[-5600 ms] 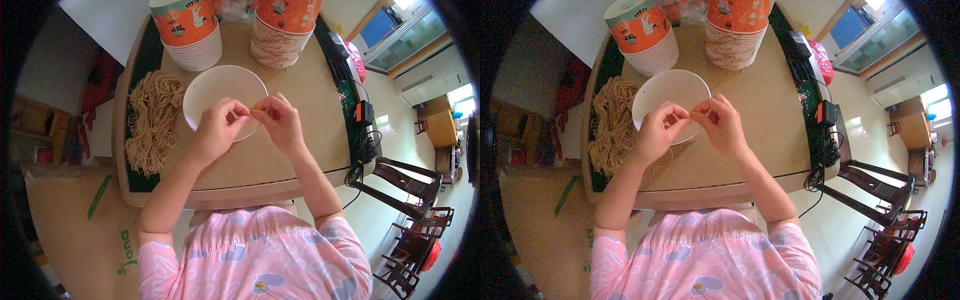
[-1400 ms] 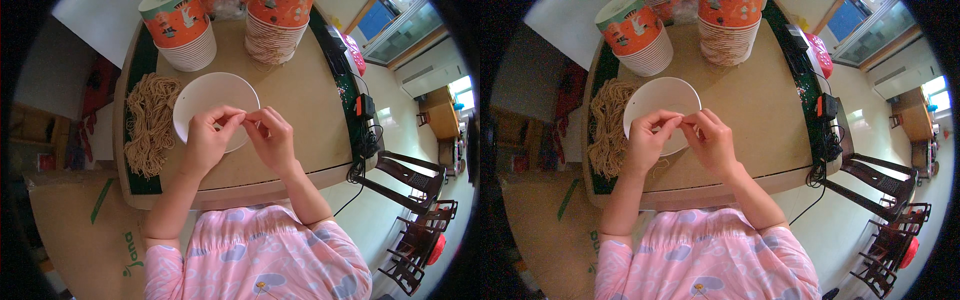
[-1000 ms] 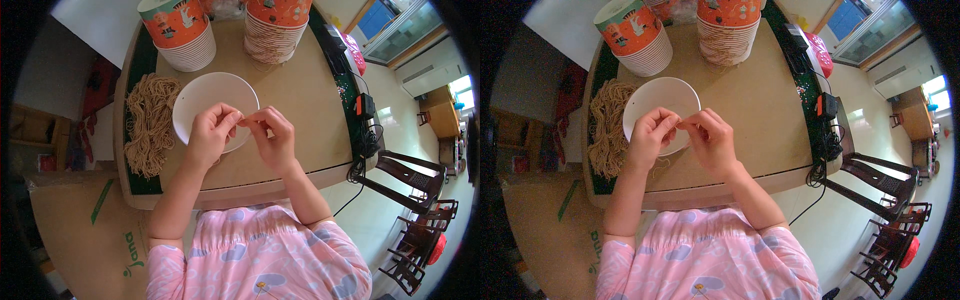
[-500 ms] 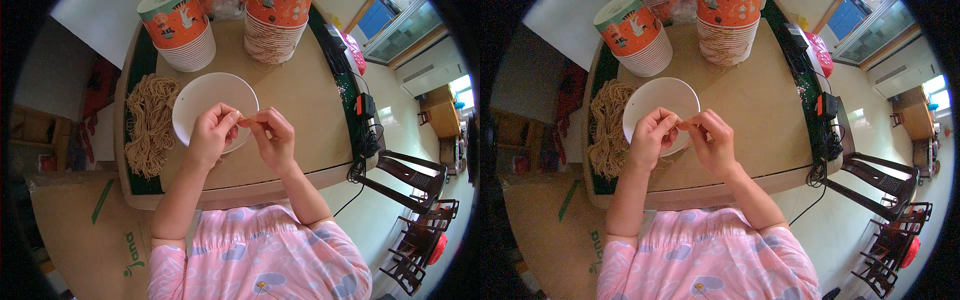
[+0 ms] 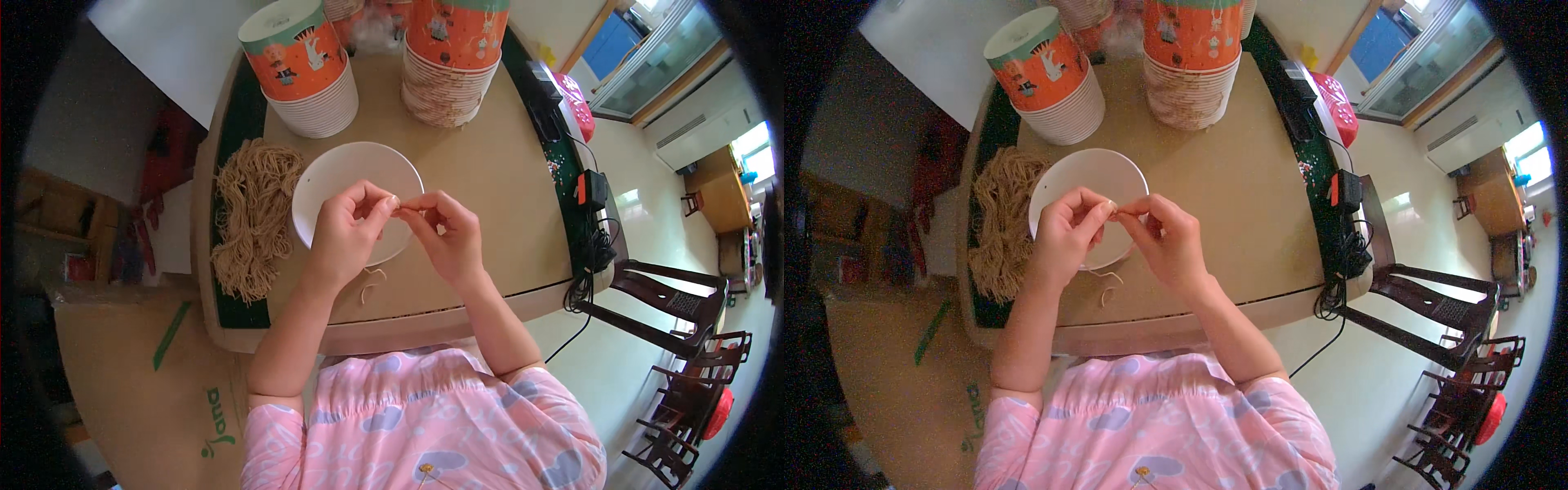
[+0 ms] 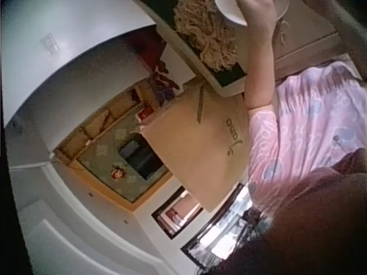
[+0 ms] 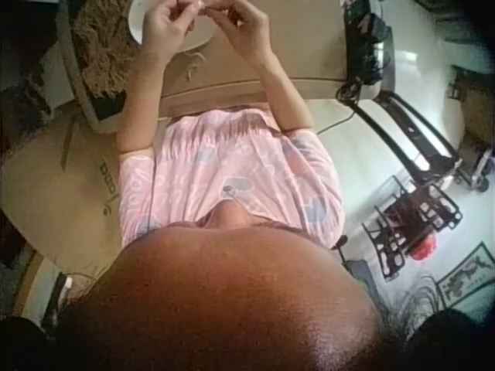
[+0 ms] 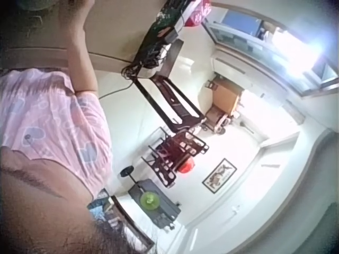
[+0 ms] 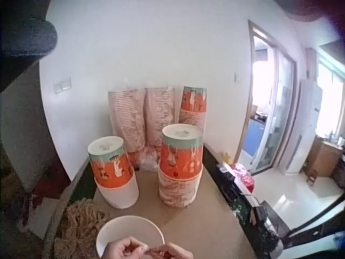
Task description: Thread a thin brown cord through holes in a paper cup to create a handle.
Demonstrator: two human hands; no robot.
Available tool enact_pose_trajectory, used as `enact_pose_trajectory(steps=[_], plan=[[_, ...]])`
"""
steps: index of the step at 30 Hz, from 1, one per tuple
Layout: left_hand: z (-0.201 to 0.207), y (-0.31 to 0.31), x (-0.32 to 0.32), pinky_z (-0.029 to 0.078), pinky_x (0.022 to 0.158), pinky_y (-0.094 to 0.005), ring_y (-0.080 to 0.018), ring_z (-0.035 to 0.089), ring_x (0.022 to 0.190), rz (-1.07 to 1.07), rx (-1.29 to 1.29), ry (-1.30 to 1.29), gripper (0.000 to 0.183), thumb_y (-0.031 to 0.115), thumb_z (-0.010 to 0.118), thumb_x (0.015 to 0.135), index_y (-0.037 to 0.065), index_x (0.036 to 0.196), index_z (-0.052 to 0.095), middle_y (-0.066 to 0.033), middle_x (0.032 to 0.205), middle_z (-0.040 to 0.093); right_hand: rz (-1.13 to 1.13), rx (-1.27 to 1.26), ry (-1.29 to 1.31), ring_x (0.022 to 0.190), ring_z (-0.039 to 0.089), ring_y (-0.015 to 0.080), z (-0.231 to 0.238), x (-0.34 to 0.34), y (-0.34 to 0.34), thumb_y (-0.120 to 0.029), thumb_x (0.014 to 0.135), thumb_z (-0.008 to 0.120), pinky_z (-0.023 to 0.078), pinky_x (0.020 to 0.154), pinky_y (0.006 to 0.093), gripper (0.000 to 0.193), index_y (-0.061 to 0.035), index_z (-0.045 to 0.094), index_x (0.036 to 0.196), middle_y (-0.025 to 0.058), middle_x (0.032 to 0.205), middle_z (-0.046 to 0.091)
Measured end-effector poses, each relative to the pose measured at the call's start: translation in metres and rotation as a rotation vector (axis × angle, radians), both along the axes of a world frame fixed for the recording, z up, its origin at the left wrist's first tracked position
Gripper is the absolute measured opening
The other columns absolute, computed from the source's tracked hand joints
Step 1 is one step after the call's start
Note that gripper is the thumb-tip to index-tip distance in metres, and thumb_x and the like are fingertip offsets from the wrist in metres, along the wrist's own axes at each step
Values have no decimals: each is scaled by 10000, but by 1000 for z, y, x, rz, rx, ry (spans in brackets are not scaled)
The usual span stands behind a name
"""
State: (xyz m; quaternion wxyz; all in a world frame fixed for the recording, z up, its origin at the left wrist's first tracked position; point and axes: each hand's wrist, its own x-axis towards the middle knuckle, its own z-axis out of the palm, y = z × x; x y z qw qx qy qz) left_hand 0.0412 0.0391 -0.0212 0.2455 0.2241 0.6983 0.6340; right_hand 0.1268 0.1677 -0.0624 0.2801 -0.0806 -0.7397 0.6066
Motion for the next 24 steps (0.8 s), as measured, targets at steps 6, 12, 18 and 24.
enact_pose_trajectory(steps=[6, 12, 18, 24], plan=[[7, -3, -4, 406, 538, -194, -37, 496, 596, -22, 26, 2, 87, 83, 597, 898, 10, 857, 619, 7, 723, 610, 52, 92, -28, 560, 442, 21, 19, 0, 5, 7, 832, 653, 384, 494, 198, 83, -18, 651, 912, -2, 757, 642], [11, -11, -11, 438, 581, -218, -44, 540, 653, -213, -277, 44, 126, 112, 614, 890, -10, 881, 643, -13, 761, 642, 82, -129, -93, 658, 539, 38, 14, -2, 11, 38, 825, 651, 420, 584, 179, 91, 0, 653, 908, 5, 785, 644], [11, -9, -8, 455, 630, -232, -55, 546, 677, -191, -153, 59, 147, 132, 626, 884, -13, 881, 648, -14, 756, 640, 150, -34, -152, 639, 509, 37, 17, 4, 17, -9, 818, 677, 412, 559, 200, 71, -6, 652, 885, 8, 771, 626], [13, -8, -8, 406, 552, -201, -33, 487, 607, -248, -65, -79, 130, 115, 601, 901, -5, 864, 630, 0, 736, 614, 115, 149, 4, 714, 513, 69, 15, 8, 20, 49, 786, 664, 417, 607, 206, 80, -4, 627, 833, 27, 868, 587]])
